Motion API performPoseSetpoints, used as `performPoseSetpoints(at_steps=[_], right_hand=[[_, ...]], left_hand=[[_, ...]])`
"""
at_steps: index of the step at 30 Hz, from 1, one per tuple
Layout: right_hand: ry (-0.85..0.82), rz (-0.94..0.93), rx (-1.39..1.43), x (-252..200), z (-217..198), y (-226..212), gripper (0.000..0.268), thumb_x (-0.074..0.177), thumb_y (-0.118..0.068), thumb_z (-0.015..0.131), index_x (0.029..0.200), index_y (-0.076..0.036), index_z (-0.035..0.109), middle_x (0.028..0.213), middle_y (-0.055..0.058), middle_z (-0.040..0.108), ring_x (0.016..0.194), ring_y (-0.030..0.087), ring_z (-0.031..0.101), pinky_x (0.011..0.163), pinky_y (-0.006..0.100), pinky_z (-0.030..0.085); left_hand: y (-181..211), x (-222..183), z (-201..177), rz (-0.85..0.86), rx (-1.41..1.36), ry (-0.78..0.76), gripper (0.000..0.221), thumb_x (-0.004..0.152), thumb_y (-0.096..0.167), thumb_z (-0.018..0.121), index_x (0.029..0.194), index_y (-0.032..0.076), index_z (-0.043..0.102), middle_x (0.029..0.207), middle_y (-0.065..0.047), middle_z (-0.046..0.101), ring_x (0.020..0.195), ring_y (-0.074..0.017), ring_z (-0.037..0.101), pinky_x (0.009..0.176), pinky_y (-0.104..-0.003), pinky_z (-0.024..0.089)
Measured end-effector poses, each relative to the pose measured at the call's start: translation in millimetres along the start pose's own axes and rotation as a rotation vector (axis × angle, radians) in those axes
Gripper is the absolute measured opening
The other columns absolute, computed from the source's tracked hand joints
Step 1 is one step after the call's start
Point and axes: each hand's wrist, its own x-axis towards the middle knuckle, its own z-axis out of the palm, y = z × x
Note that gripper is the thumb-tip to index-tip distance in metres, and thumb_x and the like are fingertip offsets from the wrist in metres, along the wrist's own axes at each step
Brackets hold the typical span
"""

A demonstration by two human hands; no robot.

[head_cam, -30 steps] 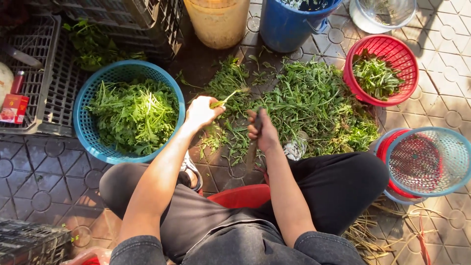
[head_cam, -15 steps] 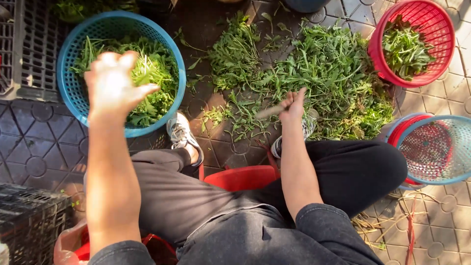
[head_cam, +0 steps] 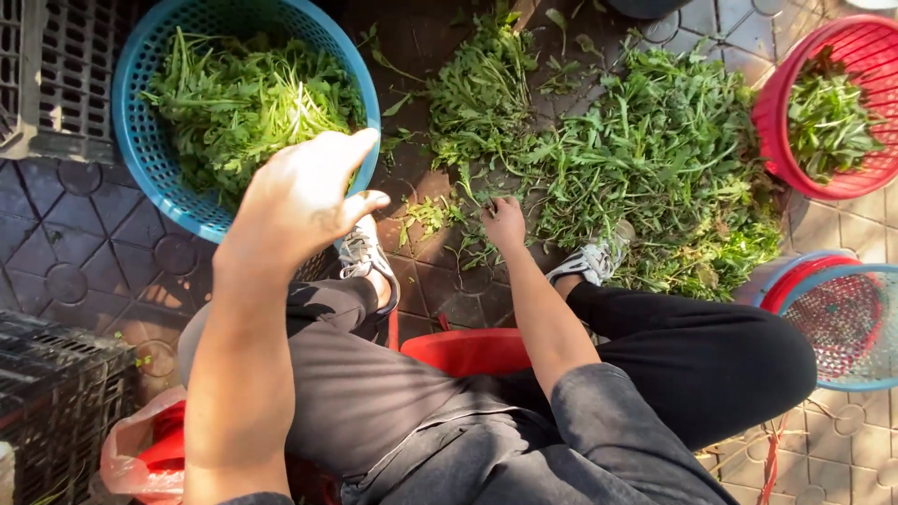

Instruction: Sorting and trimming leafy green vegetables by hand and with a small knife, placing cleaned portions into a basket.

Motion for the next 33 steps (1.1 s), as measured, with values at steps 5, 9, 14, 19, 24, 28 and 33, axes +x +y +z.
performPoseSetpoints(at_steps=[5,9,14,19,24,28,33], right_hand=[[-0.061,-0.174,0.891,-63.0,-106.0,-25.5,0.027,0.094,-0.025,0.092,0.11,-0.007,0.078,0.09,0.007,0.076,0.071,0.012,0.063,0.057,0.026,0.053],[-0.102,-0.373,1.066,-117.8,-175.3,-55.2,0.019,0.097,-0.012,0.087,0.107,0.001,0.078,0.061,0.004,0.057,0.052,0.008,0.051,0.047,0.022,0.043],[0.071,-0.22,1.318,-158.0,-212.7,-61.5,0.07,0.113,-0.07,0.045,0.1,-0.005,0.067,0.06,0.0,0.041,0.047,0.009,0.037,0.047,0.029,0.033],[-0.295,-0.165,1.596,-153.4,-179.1,-57.8,0.08,0.107,-0.078,0.036,0.144,-0.015,0.067,0.097,-0.001,0.06,0.058,0.007,0.045,0.052,0.021,0.03],[-0.194,-0.241,1.644,-109.5,-123.9,-63.0,0.055,0.109,-0.055,0.068,0.149,-0.018,0.069,0.108,-0.001,0.061,0.069,0.011,0.063,0.055,0.018,0.041],[-0.17,-0.06,2.091,-67.2,-107.5,-23.4,0.063,0.103,-0.07,0.063,0.131,-0.014,0.069,0.112,0.003,0.059,0.072,0.007,0.049,0.058,0.018,0.041],[-0.004,0.353,1.991,-22.0,-83.7,22.8,0.06,0.108,-0.066,0.059,0.084,-0.011,0.064,0.075,0.0,0.064,0.057,0.005,0.044,0.051,0.021,0.032]], left_hand=[[13.2,49.5,65.6,0.005,0.281,-0.188,0.028,0.096,0.047,0.081,0.114,0.027,0.076,0.099,0.0,0.072,0.096,-0.0235,0.076,0.088,-0.04,0.06],[31.5,81.9,161.3,0.135,0.334,-0.172,0.037,0.088,0.064,0.078,0.105,0.03,0.078,0.105,0.001,0.072,0.101,-0.0228,0.071,0.103,-0.048,0.046],[40.5,100.2,188.6,-0.022,-0.03,-0.326,0.034,0.107,0.05,0.063,0.093,0.021,0.075,0.09,-0.009,0.078,0.096,-0.0359,0.08,0.089,-0.05,0.059],[49.9,98.2,190.1,-0.263,-0.191,-0.373,0.031,0.107,0.048,0.06,0.102,0.024,0.079,0.099,-0.01,0.08,0.104,-0.0363,0.08,0.091,-0.053,0.062],[50.3,66.9,223.0,-0.318,-0.196,-0.444,0.028,0.102,0.052,0.059,0.099,0.032,0.078,0.098,-0.003,0.08,0.108,-0.0302,0.079,0.093,-0.048,0.064],[13.7,47.4,191.0,-0.231,0.183,-0.234,0.028,0.098,0.047,0.062,0.078,0.03,0.069,0.071,0.003,0.071,0.076,-0.0253,0.078,0.075,-0.049,0.058],[-22.8,6.9,-3.5,-0.171,0.601,-0.097,0.051,0.082,0.071,0.077,0.113,0.029,0.078,0.088,0.004,0.077,0.089,-0.0142,0.075,0.082,-0.041,0.057]])
